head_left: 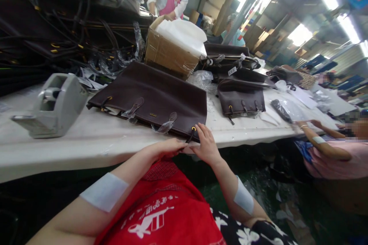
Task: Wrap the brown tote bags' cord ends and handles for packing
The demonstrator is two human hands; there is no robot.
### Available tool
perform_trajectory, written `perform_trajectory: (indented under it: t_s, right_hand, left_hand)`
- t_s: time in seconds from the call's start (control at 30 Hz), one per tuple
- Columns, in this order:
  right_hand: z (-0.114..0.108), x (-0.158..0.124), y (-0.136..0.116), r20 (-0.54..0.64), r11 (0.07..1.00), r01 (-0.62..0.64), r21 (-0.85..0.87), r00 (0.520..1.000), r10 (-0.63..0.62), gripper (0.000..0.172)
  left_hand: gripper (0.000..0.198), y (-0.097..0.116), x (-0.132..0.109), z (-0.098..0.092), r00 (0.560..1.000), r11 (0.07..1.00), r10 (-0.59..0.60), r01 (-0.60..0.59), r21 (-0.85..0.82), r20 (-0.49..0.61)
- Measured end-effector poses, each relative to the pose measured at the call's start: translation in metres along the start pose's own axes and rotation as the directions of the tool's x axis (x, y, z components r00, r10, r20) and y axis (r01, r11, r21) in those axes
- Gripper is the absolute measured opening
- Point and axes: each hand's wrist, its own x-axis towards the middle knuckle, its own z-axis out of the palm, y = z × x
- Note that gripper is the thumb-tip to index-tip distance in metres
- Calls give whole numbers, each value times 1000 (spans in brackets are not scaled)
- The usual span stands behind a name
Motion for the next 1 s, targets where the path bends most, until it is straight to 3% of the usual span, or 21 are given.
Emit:
perform_trajectory:
  t_s: [0.13, 0.4, 0.63, 1.0]
  right_hand:
    - [24, 11, 7, 46, 997, 78, -18, 996, -77, 81]
    - [54, 51, -16, 27, 984, 175, 39, 984, -176, 68]
    - [80, 58, -16, -20, 981, 152, 121, 988, -151, 70]
    - [84, 59, -1, -35, 962, 165, 219, 986, -161, 70]
  left_hand:
    - [56, -1, -9, 1, 986, 964, -44, 84, -251, 162]
    - [52, -15, -51, -32, 957, 825, -97, 231, -516, 274]
    - [40, -36, -58, -26, 964, 701, -150, 261, -664, 220]
    - [34, -57, -81, -20, 973, 612, -122, 227, -758, 194]
